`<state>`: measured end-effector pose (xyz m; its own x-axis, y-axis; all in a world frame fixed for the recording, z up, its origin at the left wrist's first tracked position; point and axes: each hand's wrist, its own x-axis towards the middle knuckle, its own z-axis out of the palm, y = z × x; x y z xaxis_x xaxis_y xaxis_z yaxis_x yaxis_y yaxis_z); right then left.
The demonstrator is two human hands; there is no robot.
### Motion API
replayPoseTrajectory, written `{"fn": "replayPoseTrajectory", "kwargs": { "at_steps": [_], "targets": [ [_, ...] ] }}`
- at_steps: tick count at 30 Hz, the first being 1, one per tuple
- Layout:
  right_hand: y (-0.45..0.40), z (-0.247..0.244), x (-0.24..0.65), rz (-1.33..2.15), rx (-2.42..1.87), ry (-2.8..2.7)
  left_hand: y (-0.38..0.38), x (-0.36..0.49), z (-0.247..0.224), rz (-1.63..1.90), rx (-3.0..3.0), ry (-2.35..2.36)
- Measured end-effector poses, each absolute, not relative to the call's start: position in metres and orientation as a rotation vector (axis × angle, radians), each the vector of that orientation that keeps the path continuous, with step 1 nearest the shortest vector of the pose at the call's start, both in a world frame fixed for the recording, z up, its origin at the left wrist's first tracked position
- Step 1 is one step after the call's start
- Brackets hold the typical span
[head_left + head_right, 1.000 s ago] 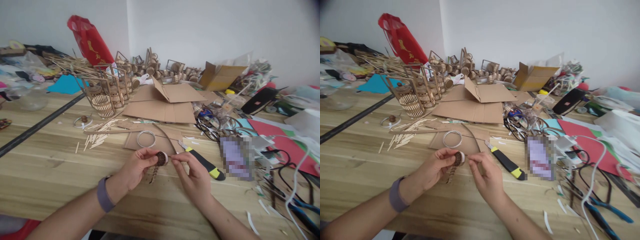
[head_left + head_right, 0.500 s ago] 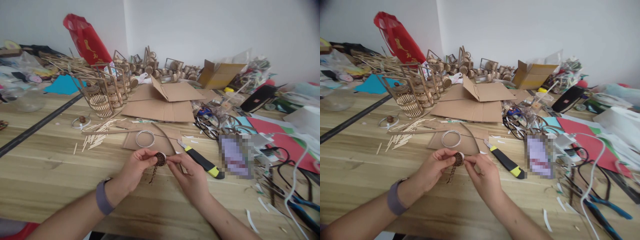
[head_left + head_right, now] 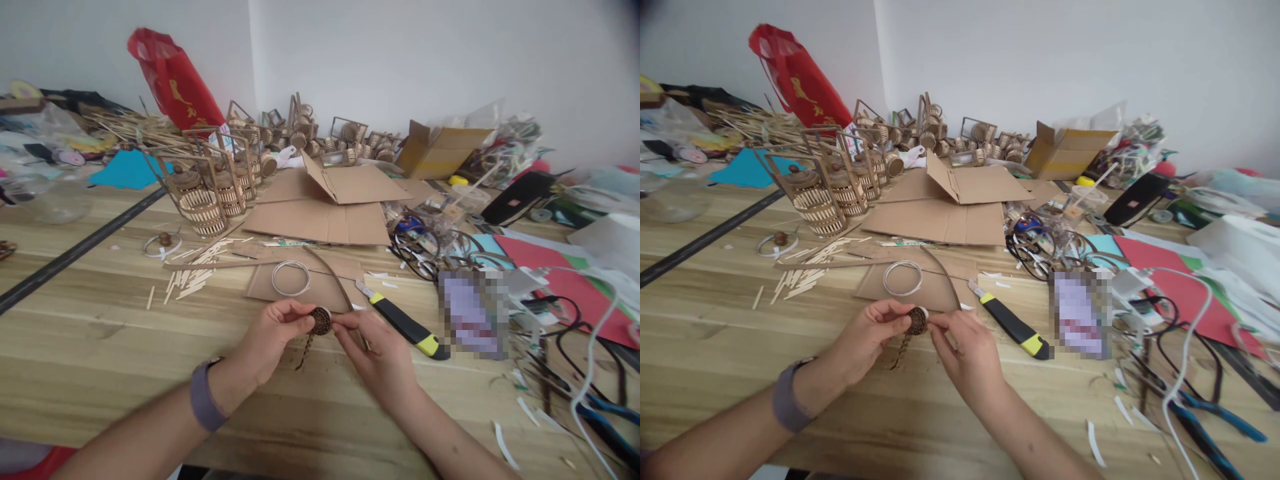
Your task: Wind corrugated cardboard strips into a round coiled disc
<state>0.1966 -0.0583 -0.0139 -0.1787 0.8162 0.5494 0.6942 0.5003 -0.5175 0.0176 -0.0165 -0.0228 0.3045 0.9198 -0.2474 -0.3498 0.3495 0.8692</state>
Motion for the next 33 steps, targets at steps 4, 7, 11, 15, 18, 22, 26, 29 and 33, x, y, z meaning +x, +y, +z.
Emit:
{"fn": "replayPoseTrajectory", "kwargs": {
  "at_steps": [4, 7, 11, 15, 18, 22, 26, 29, 33],
  "targets": [
    [-0.0588, -0.0167, 0.1965, 0.191, -1.256, -1.929, -0.0162, 0.0176, -0.0239, 0.972, 0.782, 0.872],
    [-0.0587, -0.0181, 0.1966, 0.197, -1.249, -1.929, -0.0161, 0.0179, -0.0241, 0.965, 0.784, 0.877],
    [-0.0584, -0.0172, 0.1962, 0.189, -1.263, -1.944, -0.0156, 0.0184, -0.0231, 0.963, 0.775, 0.886],
    [-0.0581, -0.0158, 0.1953, 0.163, -1.249, -1.951, -0.0152, 0.0184, -0.0228, 0.956, 0.774, 0.88],
    [-0.0573, -0.0164, 0.1951, 0.169, -1.247, -1.937, -0.0156, 0.0186, -0.0226, 0.944, 0.778, 0.867],
    [-0.0559, -0.0177, 0.1952, 0.187, -1.265, -1.914, -0.0165, 0.0191, -0.0215, 0.945, 0.742, 0.86],
    [-0.055, -0.0169, 0.1946, 0.158, -1.212, -1.939, -0.0152, 0.0183, -0.0221, 0.96, 0.723, 0.871],
    [-0.0552, -0.016, 0.1936, 0.092, -1.163, -1.947, -0.0138, 0.0179, -0.0242, 0.981, 0.721, 0.884],
    [-0.0564, -0.0159, 0.1925, 0.01, -1.161, -1.92, -0.0139, 0.0193, -0.0261, 1.006, 0.721, 0.893]
  ]
}}
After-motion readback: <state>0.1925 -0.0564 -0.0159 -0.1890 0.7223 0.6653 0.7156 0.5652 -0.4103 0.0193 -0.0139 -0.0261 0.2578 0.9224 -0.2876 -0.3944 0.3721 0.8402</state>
